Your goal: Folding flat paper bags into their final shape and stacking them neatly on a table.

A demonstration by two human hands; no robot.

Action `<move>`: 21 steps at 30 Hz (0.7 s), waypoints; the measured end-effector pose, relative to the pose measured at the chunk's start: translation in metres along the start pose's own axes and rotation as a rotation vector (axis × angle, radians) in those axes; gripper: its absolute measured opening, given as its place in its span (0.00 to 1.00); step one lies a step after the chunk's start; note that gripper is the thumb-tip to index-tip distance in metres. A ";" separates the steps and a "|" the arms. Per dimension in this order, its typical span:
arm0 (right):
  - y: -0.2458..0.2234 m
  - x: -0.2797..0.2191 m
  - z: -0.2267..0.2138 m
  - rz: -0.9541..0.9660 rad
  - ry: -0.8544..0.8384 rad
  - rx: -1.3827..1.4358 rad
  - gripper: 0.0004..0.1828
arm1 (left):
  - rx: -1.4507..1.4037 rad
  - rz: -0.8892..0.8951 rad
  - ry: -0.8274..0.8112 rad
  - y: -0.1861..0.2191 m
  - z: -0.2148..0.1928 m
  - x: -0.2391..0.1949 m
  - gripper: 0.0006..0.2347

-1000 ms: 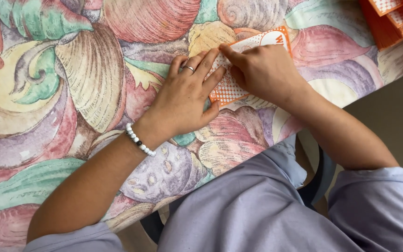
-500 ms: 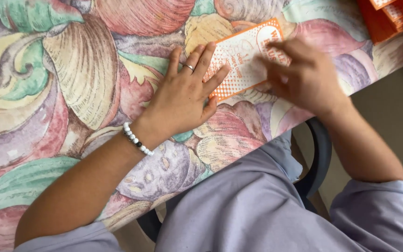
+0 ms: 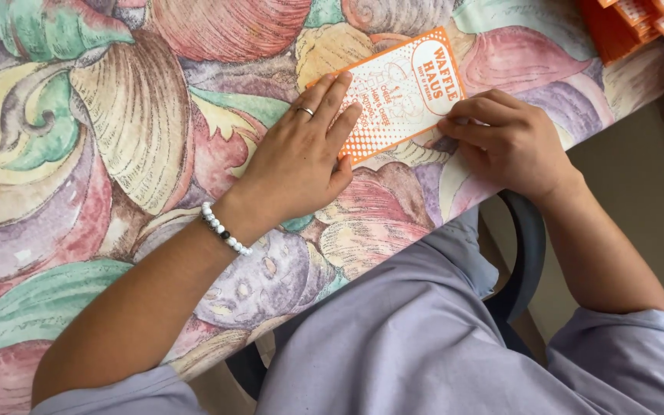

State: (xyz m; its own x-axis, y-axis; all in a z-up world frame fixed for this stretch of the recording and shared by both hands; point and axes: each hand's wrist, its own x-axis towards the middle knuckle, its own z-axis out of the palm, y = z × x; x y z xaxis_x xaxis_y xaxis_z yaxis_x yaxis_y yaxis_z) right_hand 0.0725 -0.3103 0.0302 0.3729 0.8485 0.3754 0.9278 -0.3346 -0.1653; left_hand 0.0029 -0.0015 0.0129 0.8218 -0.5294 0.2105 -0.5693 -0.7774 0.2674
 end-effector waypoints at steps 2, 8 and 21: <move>0.001 -0.002 0.000 0.025 0.001 -0.011 0.08 | 0.006 0.003 0.003 -0.001 -0.001 0.000 0.24; 0.003 -0.001 0.003 -0.021 0.062 -0.005 0.08 | -0.032 0.011 0.042 -0.003 -0.001 0.000 0.24; 0.005 0.039 0.005 0.065 -0.081 -0.110 0.16 | 0.044 -0.051 -0.059 0.000 -0.002 0.006 0.27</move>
State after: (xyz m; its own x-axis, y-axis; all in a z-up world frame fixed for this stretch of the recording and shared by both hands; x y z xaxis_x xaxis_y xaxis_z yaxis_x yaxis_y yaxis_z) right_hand 0.0917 -0.2775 0.0395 0.4343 0.8524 0.2912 0.8992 -0.4294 -0.0842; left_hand 0.0074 -0.0038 0.0163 0.8503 -0.5069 0.1412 -0.5262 -0.8175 0.2342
